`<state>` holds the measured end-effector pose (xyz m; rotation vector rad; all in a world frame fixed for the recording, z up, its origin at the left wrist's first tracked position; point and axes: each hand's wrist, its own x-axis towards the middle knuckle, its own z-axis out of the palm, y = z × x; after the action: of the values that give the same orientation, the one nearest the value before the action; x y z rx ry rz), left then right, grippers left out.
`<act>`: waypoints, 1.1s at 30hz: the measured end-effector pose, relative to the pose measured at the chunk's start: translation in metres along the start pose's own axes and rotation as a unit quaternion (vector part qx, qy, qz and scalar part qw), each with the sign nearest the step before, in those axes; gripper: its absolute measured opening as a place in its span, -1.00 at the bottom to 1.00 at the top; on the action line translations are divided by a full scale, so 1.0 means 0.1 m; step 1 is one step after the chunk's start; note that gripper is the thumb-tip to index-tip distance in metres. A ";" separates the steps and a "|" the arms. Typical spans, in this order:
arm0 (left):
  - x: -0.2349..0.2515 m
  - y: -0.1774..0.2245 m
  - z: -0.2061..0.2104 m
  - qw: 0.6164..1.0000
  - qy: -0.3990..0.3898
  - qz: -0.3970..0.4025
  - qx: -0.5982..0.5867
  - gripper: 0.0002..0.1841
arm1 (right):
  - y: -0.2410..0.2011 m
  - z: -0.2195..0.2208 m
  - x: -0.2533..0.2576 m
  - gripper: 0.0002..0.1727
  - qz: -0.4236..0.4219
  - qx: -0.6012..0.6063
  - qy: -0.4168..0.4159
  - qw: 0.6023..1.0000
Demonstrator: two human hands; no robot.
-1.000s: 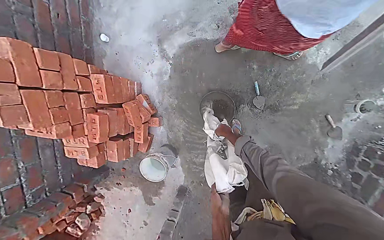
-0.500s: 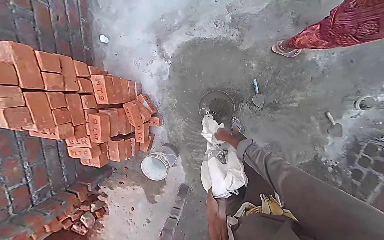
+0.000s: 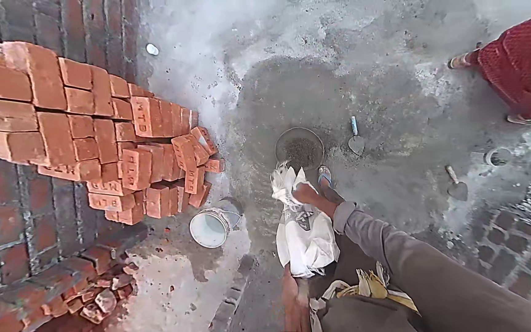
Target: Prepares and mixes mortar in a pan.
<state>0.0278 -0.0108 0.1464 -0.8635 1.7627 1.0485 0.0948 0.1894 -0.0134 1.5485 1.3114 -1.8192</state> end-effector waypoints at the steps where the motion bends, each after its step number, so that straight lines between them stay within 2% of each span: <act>1: 0.01 -0.01 -0.01 1.000 0.000 -0.003 -0.007 -0.70 | 0.01 0.03 -0.02 -0.48 -0.007 0.003 0.000 1.000; 5: -0.01 -0.10 -0.11 1.000 -0.002 0.000 -0.015 -0.70 | 0.15 0.06 0.05 -0.44 0.028 0.037 0.029 0.998; 8: 0.02 -0.15 -0.12 1.000 -0.005 -0.004 -0.008 -0.71 | 0.13 0.10 -0.08 -0.48 -0.018 0.028 0.017 0.999; 11: 0.03 -0.23 -0.24 1.000 -0.012 -0.003 0.002 -0.69 | 0.27 0.07 -0.01 -0.46 0.006 0.055 0.041 0.998; 15: 0.00 -0.25 -0.21 1.000 -0.004 -0.012 0.000 -0.69 | 0.22 0.17 -0.15 -0.47 -0.031 0.019 0.017 0.999; 18: 0.04 -0.29 -0.29 1.000 -0.007 -0.015 -0.008 -0.70 | 0.26 0.14 -0.11 -0.45 -0.006 0.033 0.032 0.999; 22: 0.14 -0.34 -0.42 0.999 -0.026 -0.021 -0.015 -0.70 | 0.25 0.29 -0.24 -0.47 -0.019 0.031 0.046 0.998; 25: 0.27 -0.37 -0.59 0.999 -0.043 -0.017 -0.012 -0.70 | 0.23 0.41 -0.35 -0.45 -0.004 0.040 0.072 0.997; 28: 0.54 -0.46 -0.92 0.998 -0.054 -0.028 -0.024 -0.69 | 0.20 0.77 -0.63 -0.51 -0.035 0.050 0.079 0.995; 33: 1.40 -0.67 -1.76 0.992 -0.114 -0.054 -0.025 -0.63 | 0.14 1.33 -1.17 -0.51 -0.052 0.105 0.134 0.984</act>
<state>-0.0244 -0.2140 0.0423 -0.8258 1.4882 1.0788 0.0701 0.0410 0.0810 1.9261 1.3752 -1.9169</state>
